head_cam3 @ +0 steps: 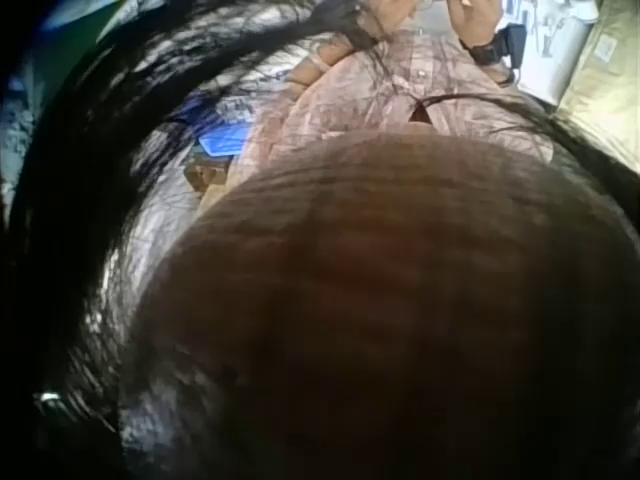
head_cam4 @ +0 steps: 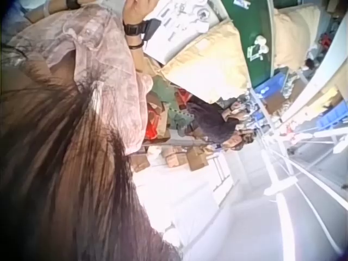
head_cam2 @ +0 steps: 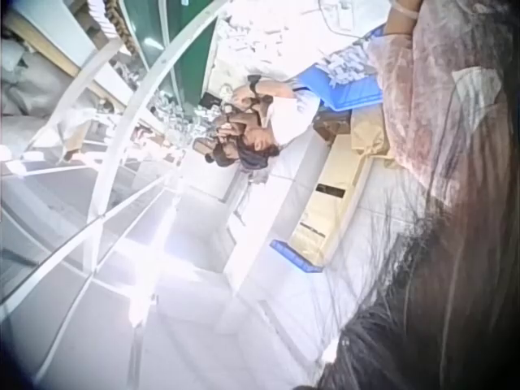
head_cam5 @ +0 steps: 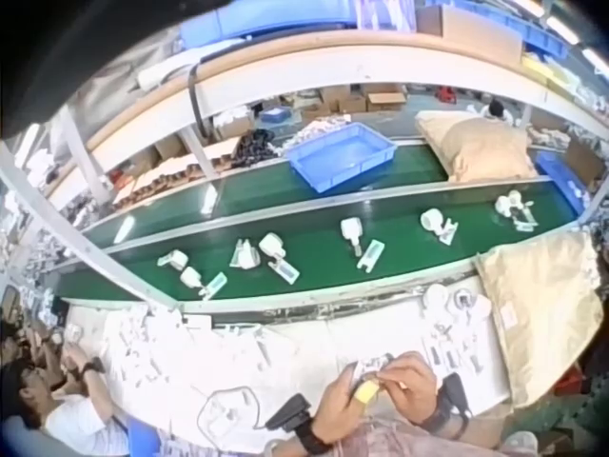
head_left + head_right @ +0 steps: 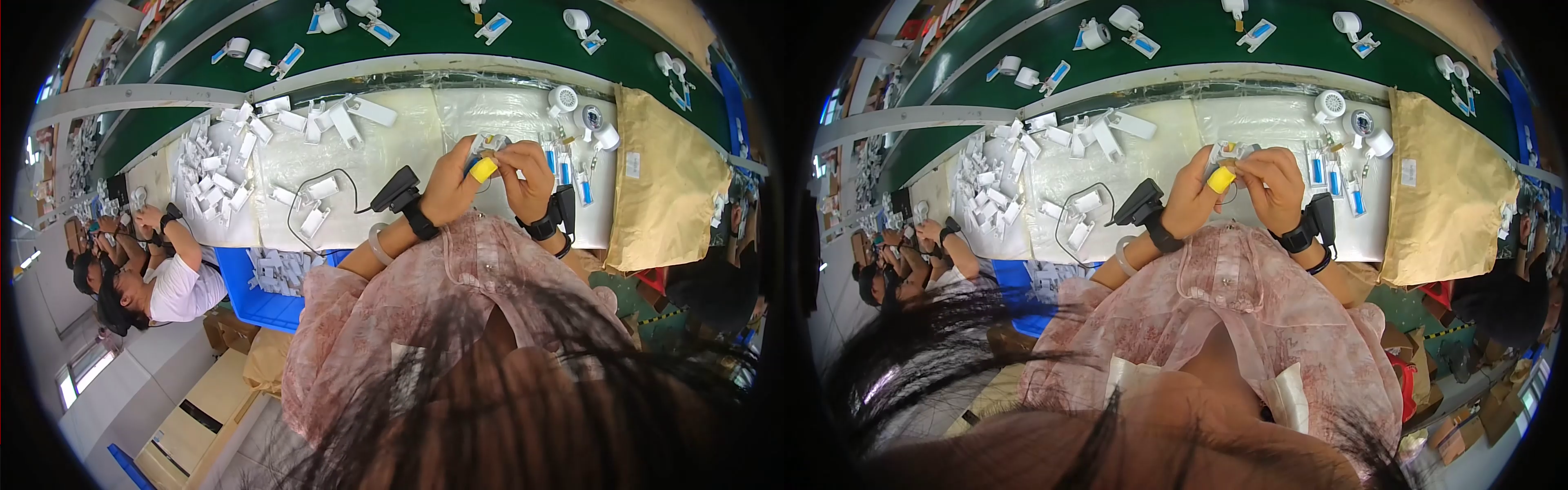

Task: The person reaches for a plastic housing from the conveyor belt, fits a battery and a circuit board into it by hand, and places the assembled unit back onto the belt. This process is repeated for several more units throughout the video.

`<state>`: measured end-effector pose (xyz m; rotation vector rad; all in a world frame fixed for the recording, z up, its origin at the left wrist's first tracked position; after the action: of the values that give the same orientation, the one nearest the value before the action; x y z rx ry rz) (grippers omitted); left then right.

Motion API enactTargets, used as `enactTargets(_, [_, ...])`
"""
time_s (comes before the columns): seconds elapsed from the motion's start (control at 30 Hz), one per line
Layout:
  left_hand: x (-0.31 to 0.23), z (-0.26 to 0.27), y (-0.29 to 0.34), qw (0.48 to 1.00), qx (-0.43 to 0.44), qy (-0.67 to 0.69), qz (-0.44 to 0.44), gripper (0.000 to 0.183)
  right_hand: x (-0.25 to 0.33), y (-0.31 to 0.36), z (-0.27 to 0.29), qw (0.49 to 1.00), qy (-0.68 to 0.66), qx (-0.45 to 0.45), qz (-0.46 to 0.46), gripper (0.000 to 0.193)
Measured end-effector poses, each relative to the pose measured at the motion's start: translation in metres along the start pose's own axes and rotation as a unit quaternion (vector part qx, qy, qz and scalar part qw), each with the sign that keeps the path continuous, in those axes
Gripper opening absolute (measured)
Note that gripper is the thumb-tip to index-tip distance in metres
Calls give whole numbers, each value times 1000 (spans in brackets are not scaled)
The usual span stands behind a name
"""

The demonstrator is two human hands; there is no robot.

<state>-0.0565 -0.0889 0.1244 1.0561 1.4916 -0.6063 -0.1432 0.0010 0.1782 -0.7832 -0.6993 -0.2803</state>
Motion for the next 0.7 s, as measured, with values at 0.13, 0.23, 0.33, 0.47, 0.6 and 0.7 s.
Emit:
enactTargets(0.13, [4,1,0,1000,-10,-14,-6,30,2,-3,0,1000,10,6,10,20])
enactTargets(0.23, [5,3,-1,999,-15,-36,-16,28,3,-4,0,1000,11,9,14,20])
enactTargets(0.33, [5,4,-3,998,-20,-54,-21,26,3,-5,-1,1000,11,10,13,20])
enactTargets(0.47, [4,5,-4,998,-36,-51,-27,22,1,-5,-2,1000,11,-3,0,23])
enactTargets(0.6, [12,7,-10,994,-45,-101,-12,20,-1,-3,-4,999,32,-12,13,24])
enactTargets(0.7, [11,11,-13,993,-51,-100,-21,17,-1,-4,-10,999,39,-8,28,24])
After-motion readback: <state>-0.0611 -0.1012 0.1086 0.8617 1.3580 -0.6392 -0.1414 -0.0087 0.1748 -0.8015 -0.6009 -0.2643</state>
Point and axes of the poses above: each hand's wrist, its own y-axis away from the middle knuckle, its own z-axis out of the back of the hand, x = y × z, the point moved 10 cm from there along -y, towards the middle knuckle, and after that the axes turned 8 degrees about y, right-handed, at the moved point
